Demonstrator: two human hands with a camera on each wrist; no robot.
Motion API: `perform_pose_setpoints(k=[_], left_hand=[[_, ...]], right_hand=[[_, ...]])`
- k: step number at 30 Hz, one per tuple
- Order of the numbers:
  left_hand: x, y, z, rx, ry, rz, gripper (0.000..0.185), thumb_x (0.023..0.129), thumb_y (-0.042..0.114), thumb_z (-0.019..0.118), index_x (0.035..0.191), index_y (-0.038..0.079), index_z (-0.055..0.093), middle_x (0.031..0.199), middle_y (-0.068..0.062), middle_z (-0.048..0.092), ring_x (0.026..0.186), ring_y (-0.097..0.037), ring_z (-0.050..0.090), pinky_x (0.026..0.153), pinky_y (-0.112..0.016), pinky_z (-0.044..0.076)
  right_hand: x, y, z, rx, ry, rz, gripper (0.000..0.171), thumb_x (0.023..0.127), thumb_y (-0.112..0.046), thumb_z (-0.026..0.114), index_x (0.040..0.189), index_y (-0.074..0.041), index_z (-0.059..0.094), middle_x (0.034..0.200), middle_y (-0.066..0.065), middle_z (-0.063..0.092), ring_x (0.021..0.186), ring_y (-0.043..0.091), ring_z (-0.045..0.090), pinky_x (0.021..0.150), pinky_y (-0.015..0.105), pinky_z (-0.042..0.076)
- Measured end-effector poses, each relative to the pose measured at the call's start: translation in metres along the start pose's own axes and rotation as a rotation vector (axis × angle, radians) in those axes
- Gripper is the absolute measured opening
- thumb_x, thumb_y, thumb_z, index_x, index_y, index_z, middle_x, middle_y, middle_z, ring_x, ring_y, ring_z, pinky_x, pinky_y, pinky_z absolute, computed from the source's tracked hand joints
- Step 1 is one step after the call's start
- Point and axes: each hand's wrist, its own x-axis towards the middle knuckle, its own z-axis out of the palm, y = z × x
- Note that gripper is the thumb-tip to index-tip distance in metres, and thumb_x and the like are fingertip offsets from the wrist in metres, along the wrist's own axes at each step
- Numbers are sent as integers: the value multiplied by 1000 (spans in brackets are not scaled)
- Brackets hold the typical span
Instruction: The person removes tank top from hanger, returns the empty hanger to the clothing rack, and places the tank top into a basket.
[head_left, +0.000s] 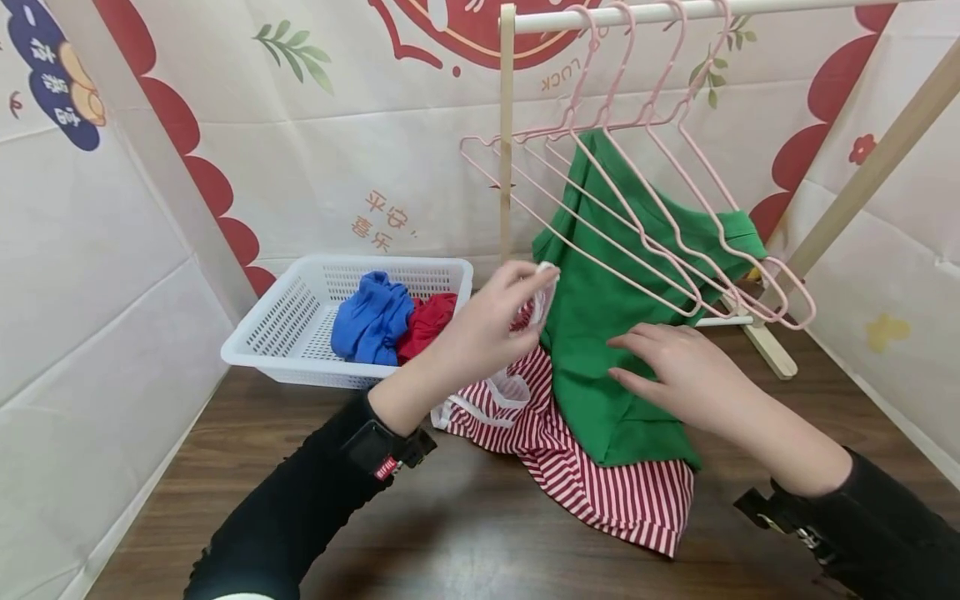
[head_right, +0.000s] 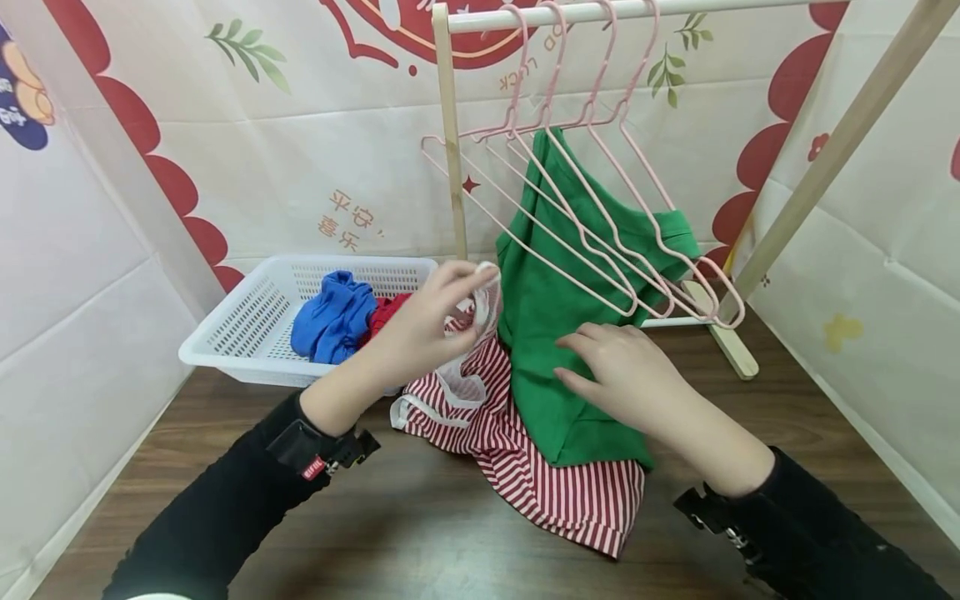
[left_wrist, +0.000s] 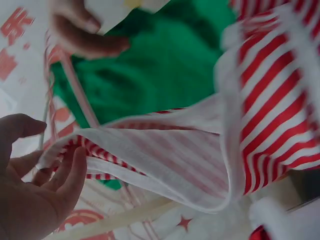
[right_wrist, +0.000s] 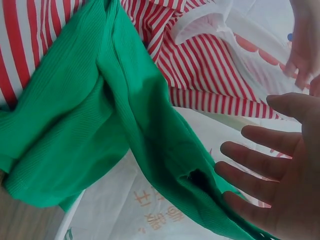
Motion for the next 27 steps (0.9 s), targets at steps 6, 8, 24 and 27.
perform_pose_setpoints(k=[6,8,24,27], left_hand=[[-17,-3,24,125,-102,131,55,83,8,73,135,3,55,123,-12,54,113,-24,52,93,-28,46],[-23,-7,31,155,-145,152,52,84,11,74,132,4,57,121,-10,55,111,-23,53,93,-28,46],[-61,-17,79,495,-655,45,94,72,67,73,145,16,43,136,-4,48,125,-25,46,99,-42,42],[-65,-19,86,553,-680,70,97,68,67,76,144,18,42,134,-5,47,122,-25,47,94,-42,46]], right_hand=[[2,-2,2,-2,10,-15,31,89,-26,70,111,-5,70,104,8,67,98,26,63,85,52,47],[2,-2,2,-3,11,-17,31,89,-27,71,111,-5,70,104,8,67,98,26,64,85,51,48],[5,-6,11,6,-50,-27,33,88,-27,72,113,-5,69,104,9,67,97,28,64,83,51,50],[5,-8,15,1,-59,-39,33,88,-28,72,112,-5,69,103,9,67,96,27,64,83,51,49]])
